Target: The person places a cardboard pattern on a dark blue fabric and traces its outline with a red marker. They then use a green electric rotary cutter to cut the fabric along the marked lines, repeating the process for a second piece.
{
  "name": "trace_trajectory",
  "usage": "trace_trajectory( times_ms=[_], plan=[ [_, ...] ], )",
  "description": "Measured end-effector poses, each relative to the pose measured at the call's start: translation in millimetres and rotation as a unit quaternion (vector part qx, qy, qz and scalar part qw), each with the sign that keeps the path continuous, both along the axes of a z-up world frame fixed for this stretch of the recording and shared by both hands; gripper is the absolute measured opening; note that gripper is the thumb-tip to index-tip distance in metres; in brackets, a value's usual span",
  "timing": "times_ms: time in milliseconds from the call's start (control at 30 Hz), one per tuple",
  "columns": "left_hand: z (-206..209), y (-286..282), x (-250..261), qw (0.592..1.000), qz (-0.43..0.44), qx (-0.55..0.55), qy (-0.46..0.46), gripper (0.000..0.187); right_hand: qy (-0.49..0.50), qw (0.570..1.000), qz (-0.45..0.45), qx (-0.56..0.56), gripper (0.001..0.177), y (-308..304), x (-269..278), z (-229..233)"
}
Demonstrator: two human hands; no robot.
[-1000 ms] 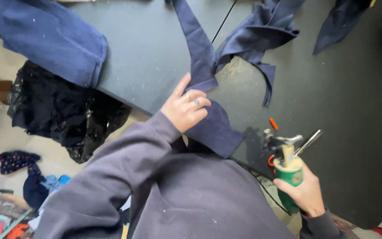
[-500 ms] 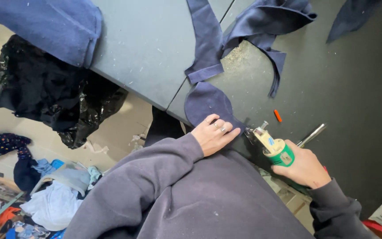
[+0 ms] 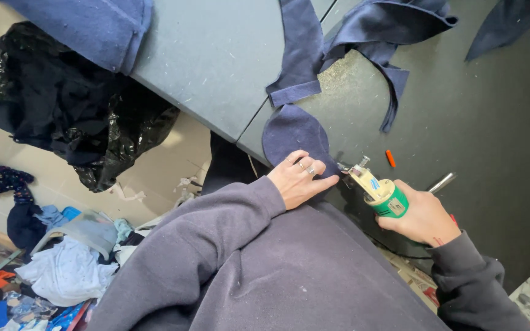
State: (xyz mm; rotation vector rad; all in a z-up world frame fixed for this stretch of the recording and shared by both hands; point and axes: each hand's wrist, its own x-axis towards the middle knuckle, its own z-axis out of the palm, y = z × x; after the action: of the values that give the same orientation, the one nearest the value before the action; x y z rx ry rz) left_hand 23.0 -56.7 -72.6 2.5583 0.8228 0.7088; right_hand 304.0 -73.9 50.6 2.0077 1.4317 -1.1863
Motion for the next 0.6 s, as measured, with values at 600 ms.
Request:
trace_trajectory(
  times_ms=[600],
  plan=[
    [0.5, -1.4, -1.9, 1.0, -0.001, -0.026, 0.004, 0.045, 0.0, 1.0, 0.017, -0.011, 0.061, 11.3, -3.9, 1.1]
  ],
)
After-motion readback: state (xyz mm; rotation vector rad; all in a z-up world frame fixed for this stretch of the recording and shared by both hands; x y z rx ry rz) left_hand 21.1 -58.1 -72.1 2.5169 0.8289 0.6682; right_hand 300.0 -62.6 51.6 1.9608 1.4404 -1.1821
